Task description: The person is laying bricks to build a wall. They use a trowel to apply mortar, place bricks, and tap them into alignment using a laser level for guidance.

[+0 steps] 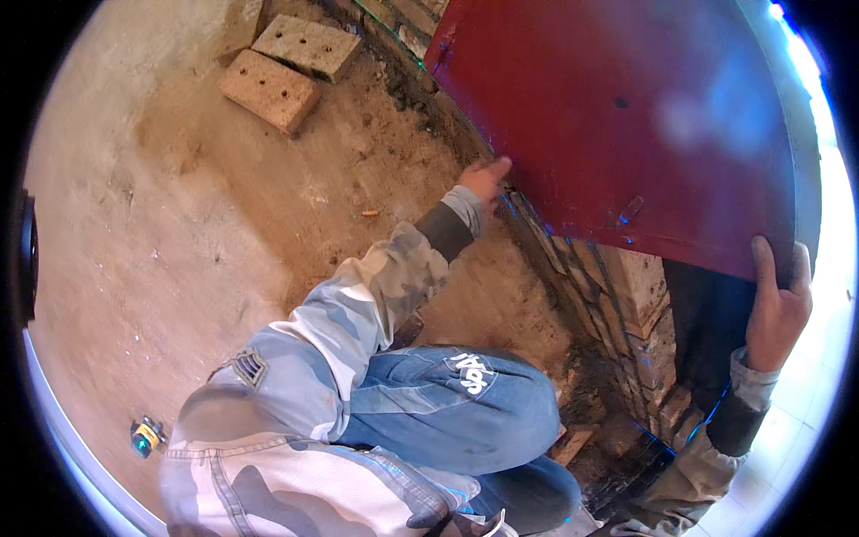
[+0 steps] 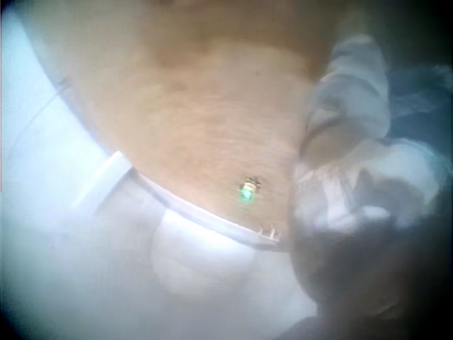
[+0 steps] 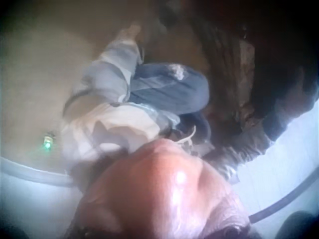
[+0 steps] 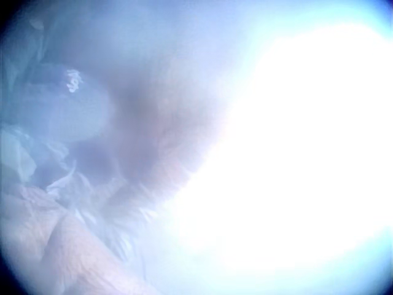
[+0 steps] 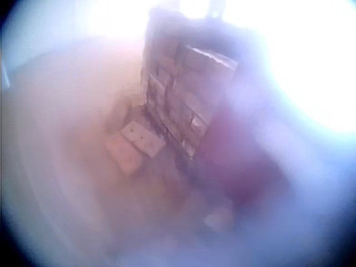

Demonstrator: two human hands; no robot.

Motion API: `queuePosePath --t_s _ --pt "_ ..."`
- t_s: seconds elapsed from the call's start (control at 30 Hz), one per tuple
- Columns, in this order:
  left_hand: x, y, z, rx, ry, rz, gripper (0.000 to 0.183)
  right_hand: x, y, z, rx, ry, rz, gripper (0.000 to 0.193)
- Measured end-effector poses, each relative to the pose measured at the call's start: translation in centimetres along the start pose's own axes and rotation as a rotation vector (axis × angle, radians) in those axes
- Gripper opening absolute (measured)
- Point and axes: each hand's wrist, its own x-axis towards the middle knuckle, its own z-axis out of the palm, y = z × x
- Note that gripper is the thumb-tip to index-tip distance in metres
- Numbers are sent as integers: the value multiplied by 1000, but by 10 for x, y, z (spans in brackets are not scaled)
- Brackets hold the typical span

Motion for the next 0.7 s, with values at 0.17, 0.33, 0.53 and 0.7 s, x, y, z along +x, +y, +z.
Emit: queuePosePath --t_s 0.17,0.33,0.53,0.7 --pt "-32 40 24 26 -48 43 118 -2 -4 -2 -29 -48 -62 38" --pt "-13 40 39 -30 -279 163 119 13 1 -24 -655 -28 -714 32" --pt "-25 63 23 157 -132 42 118 -1 -6 9 -170 16 -314 38" --pt "-21 61 27 139 -166 58 113 -5 -12 7 -90 42 -239 44"
